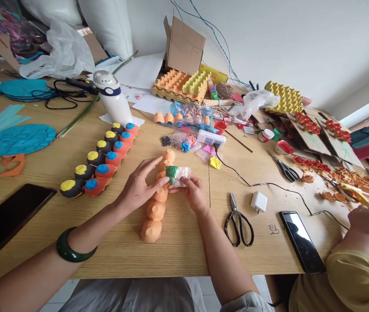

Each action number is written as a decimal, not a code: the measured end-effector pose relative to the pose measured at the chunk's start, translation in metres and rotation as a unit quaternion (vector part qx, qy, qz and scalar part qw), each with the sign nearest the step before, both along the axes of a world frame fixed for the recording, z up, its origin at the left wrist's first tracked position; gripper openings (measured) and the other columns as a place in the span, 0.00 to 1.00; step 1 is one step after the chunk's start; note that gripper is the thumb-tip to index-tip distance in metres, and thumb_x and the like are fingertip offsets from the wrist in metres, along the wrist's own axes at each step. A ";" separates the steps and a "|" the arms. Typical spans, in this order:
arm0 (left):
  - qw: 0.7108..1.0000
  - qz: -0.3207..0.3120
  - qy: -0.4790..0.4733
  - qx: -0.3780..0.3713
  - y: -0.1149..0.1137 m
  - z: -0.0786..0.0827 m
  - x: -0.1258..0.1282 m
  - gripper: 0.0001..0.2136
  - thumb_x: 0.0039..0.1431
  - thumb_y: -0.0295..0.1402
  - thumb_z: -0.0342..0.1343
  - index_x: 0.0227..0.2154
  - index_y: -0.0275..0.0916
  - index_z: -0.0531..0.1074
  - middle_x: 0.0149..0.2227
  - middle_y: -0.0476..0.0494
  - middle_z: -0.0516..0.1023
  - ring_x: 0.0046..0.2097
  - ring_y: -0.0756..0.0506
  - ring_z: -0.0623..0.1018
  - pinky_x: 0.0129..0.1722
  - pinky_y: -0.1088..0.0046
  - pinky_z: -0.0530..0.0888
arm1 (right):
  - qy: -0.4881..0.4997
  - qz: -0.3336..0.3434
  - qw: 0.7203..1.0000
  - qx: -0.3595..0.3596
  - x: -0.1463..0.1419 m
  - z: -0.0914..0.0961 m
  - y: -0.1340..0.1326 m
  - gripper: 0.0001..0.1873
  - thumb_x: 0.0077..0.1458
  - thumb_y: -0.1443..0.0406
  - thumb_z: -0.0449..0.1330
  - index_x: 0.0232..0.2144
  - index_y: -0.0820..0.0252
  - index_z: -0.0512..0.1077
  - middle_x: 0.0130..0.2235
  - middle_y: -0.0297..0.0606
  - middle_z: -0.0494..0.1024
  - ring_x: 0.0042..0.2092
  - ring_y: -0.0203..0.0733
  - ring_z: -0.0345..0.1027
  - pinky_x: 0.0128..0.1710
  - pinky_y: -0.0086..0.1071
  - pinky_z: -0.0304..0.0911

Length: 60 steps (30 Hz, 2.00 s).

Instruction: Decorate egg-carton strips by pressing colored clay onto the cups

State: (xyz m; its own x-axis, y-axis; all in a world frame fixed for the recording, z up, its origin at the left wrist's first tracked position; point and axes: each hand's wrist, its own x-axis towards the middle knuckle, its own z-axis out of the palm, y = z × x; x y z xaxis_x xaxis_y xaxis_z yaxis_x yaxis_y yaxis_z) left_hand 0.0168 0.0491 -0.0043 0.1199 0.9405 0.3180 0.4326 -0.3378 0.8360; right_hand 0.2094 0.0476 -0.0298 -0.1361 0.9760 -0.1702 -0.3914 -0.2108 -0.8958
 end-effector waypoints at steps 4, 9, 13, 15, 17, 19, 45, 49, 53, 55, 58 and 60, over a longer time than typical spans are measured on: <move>0.989 -0.053 -0.086 -0.109 0.005 0.004 0.005 0.34 0.56 0.44 0.67 0.65 0.39 0.71 0.56 0.35 0.82 0.56 0.37 0.82 0.58 0.59 0.78 | -0.002 0.046 0.999 0.005 -0.001 0.003 -0.002 0.16 0.48 0.53 0.73 0.32 0.59 0.81 0.27 0.36 0.84 0.30 0.48 0.82 0.32 0.40 0.82; 0.959 -0.074 -0.192 -0.197 0.007 0.006 0.011 0.24 0.54 0.43 0.66 0.52 0.36 0.80 0.49 0.38 0.85 0.47 0.40 0.83 0.47 0.66 0.81 | -0.004 0.030 0.999 0.014 0.000 0.000 -0.001 0.16 0.50 0.52 0.74 0.32 0.57 0.79 0.28 0.34 0.83 0.27 0.43 0.79 0.30 0.37 0.80; 0.954 -0.070 -0.201 -0.210 0.006 0.006 0.012 0.22 0.53 0.44 0.67 0.48 0.35 0.81 0.40 0.42 0.85 0.38 0.43 0.82 0.37 0.69 0.81 | -0.018 -0.012 1.000 0.021 0.000 -0.005 0.001 0.18 0.47 0.51 0.76 0.31 0.56 0.79 0.28 0.32 0.83 0.25 0.40 0.75 0.28 0.36 0.79; 0.953 -0.065 -0.210 -0.211 0.006 0.004 0.012 0.22 0.53 0.44 0.67 0.47 0.35 0.81 0.40 0.42 0.85 0.39 0.43 0.82 0.38 0.69 0.81 | -0.024 -0.015 0.999 0.020 0.000 -0.006 0.002 0.20 0.46 0.50 0.77 0.30 0.57 0.79 0.28 0.32 0.82 0.24 0.39 0.74 0.27 0.36 0.79; 0.949 -0.060 -0.228 -0.208 0.006 0.000 0.012 0.22 0.53 0.44 0.67 0.47 0.35 0.81 0.42 0.41 0.86 0.42 0.42 0.83 0.42 0.68 0.82 | -0.029 -0.013 0.999 0.018 -0.001 -0.007 0.002 0.20 0.46 0.49 0.77 0.30 0.57 0.79 0.28 0.31 0.81 0.24 0.38 0.73 0.27 0.35 0.78; 0.946 -0.056 -0.241 -0.207 0.006 -0.004 0.012 0.22 0.54 0.45 0.67 0.46 0.34 0.81 0.43 0.40 0.86 0.44 0.41 0.84 0.44 0.67 0.82 | -0.034 -0.011 0.999 0.021 -0.002 -0.007 0.003 0.20 0.46 0.49 0.77 0.30 0.56 0.79 0.28 0.31 0.81 0.24 0.38 0.73 0.28 0.35 0.78; 0.987 0.069 -0.145 0.001 0.003 -0.047 0.000 0.15 0.66 0.36 0.59 0.54 0.42 0.77 0.55 0.36 0.81 0.57 0.40 0.79 0.54 0.58 0.80 | 0.010 -0.180 0.980 -0.079 0.011 0.008 0.024 0.14 0.51 0.65 0.75 0.24 0.59 0.73 0.22 0.32 0.79 0.25 0.36 0.79 0.30 0.26 0.80; 0.991 0.069 -0.113 0.005 0.004 -0.054 0.003 0.19 0.66 0.37 0.60 0.58 0.42 0.74 0.57 0.35 0.79 0.57 0.38 0.78 0.55 0.55 0.79 | -0.011 -0.194 0.978 -0.069 0.006 0.023 0.055 0.13 0.56 0.71 0.70 0.25 0.59 0.70 0.25 0.34 0.81 0.29 0.40 0.82 0.34 0.31 0.83; 0.993 0.064 -0.095 -0.005 0.007 -0.064 0.003 0.20 0.66 0.38 0.60 0.59 0.41 0.72 0.55 0.35 0.80 0.55 0.39 0.80 0.56 0.55 0.79 | -0.052 -0.204 0.976 -0.059 -0.005 0.035 0.106 0.13 0.60 0.74 0.64 0.26 0.59 0.67 0.25 0.35 0.80 0.32 0.41 0.84 0.39 0.34 0.84; 0.993 0.062 -0.101 -0.004 0.010 -0.069 0.002 0.19 0.66 0.38 0.60 0.58 0.40 0.73 0.55 0.34 0.80 0.56 0.39 0.80 0.56 0.55 0.80 | -0.084 -0.206 0.973 -0.053 -0.011 0.038 0.131 0.15 0.60 0.76 0.63 0.26 0.58 0.65 0.25 0.34 0.79 0.32 0.40 0.83 0.40 0.32 0.84; 0.992 0.061 -0.113 -0.007 0.013 -0.075 0.000 0.19 0.66 0.37 0.59 0.57 0.39 0.73 0.54 0.34 0.80 0.55 0.39 0.81 0.55 0.56 0.81 | -0.163 -0.194 0.966 -0.043 -0.015 0.040 0.157 0.12 0.59 0.75 0.63 0.28 0.58 0.66 0.26 0.32 0.78 0.30 0.39 0.82 0.35 0.34 0.83; 0.991 0.059 -0.118 -0.011 0.014 -0.077 -0.001 0.19 0.66 0.38 0.59 0.57 0.38 0.73 0.53 0.33 0.80 0.54 0.39 0.81 0.54 0.56 0.81 | -0.239 -0.187 0.952 -0.033 -0.009 0.041 0.163 0.07 0.57 0.74 0.64 0.30 0.60 0.70 0.28 0.32 0.78 0.27 0.37 0.79 0.30 0.32 0.81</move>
State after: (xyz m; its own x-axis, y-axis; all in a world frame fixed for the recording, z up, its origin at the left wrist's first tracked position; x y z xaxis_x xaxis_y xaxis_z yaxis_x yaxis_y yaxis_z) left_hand 0.0163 0.0627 -0.0816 -0.0673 0.9503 0.3040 0.2603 -0.2774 0.9248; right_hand 0.2004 0.2101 0.0117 0.3283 0.9256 -0.1884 -0.0006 -0.1993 -0.9799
